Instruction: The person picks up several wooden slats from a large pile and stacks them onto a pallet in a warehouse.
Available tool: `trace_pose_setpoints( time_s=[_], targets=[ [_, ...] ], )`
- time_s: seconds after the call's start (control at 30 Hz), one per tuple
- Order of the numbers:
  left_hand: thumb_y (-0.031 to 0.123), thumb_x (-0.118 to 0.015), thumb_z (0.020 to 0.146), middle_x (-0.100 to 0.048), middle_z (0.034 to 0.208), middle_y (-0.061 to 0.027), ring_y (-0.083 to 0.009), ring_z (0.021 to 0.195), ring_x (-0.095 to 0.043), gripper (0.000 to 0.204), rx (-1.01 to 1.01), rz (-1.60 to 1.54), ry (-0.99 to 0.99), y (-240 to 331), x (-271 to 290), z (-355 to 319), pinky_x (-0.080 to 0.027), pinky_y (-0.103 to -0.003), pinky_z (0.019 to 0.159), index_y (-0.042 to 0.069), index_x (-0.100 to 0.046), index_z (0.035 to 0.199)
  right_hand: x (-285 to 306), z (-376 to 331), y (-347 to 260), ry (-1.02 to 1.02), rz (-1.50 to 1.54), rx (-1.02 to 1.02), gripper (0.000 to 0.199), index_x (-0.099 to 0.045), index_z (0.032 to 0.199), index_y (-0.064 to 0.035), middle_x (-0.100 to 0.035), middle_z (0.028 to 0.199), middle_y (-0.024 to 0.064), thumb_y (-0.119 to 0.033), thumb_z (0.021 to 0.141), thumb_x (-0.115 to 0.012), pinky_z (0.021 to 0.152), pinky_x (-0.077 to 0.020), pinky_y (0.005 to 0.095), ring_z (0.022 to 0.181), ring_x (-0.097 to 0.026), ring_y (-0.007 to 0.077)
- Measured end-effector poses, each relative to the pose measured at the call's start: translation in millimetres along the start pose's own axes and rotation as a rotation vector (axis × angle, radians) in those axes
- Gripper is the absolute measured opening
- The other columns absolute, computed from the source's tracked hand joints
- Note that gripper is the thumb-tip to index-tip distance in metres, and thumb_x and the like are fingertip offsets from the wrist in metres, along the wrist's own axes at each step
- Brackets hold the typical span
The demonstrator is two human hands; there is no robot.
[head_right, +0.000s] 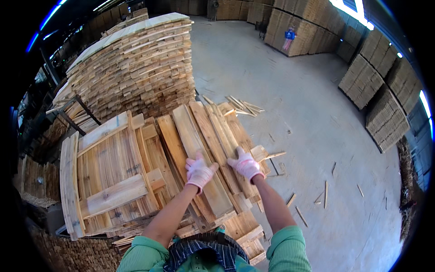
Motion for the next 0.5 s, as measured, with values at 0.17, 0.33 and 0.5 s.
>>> trace_pose_setpoints(
  time_s=[0.17,0.33,0.5],
  targets=[
    [0.040,-0.082,0.075,-0.032,0.143,-0.0298,-0.0495,0.132,-0.038,0.108,0.067,-0.011,0.032,-34.0,12.0,16.1,-0.038,-0.052,0.110,0.020,-0.018,0.160,40.8,2.3,-13.2,-0.045,0.090,-0.049,0.079,-0.045,0.146,-0.0036,-0.060,0.134,0.0272,-0.048,0.085,-0.068,0.103,-0.0476,0.0452,0.124,-0.059,0.0398],
    [0.024,-0.086,0.072,-0.034,0.146,-0.0245,-0.0401,0.136,-0.041,0.104,0.057,-0.331,0.071,-34.7,16.4,18.6,-0.038,-0.043,0.114,0.018,-0.026,0.157,-8.3,-25.2,-50.2,-0.016,-0.154,-0.011,0.088,-0.036,0.152,-0.0104,-0.052,0.135,0.0294,-0.054,0.083,-0.069,0.103,-0.0465,0.0499,0.124,-0.055,0.0439],
    [0.014,-0.085,0.070,-0.037,0.143,-0.0253,-0.0385,0.136,-0.040,0.097,-0.151,-0.671,0.260,-80.9,30.4,21.3,-0.036,-0.041,0.116,0.010,-0.033,0.152,-26.3,-41.2,-85.1,-0.073,-0.316,-0.012,0.101,-0.027,0.156,-0.0156,-0.047,0.134,0.0296,-0.052,0.078,-0.079,0.102,-0.0468,0.0554,0.127,-0.050,0.0482]
  ],
)
Point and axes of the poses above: each hand's wrist, its own z-axis towards the middle knuckle, its own x-axis out of the back of the hand, y = z × x, the point moved 10 cm from there along z, towards the middle knuckle
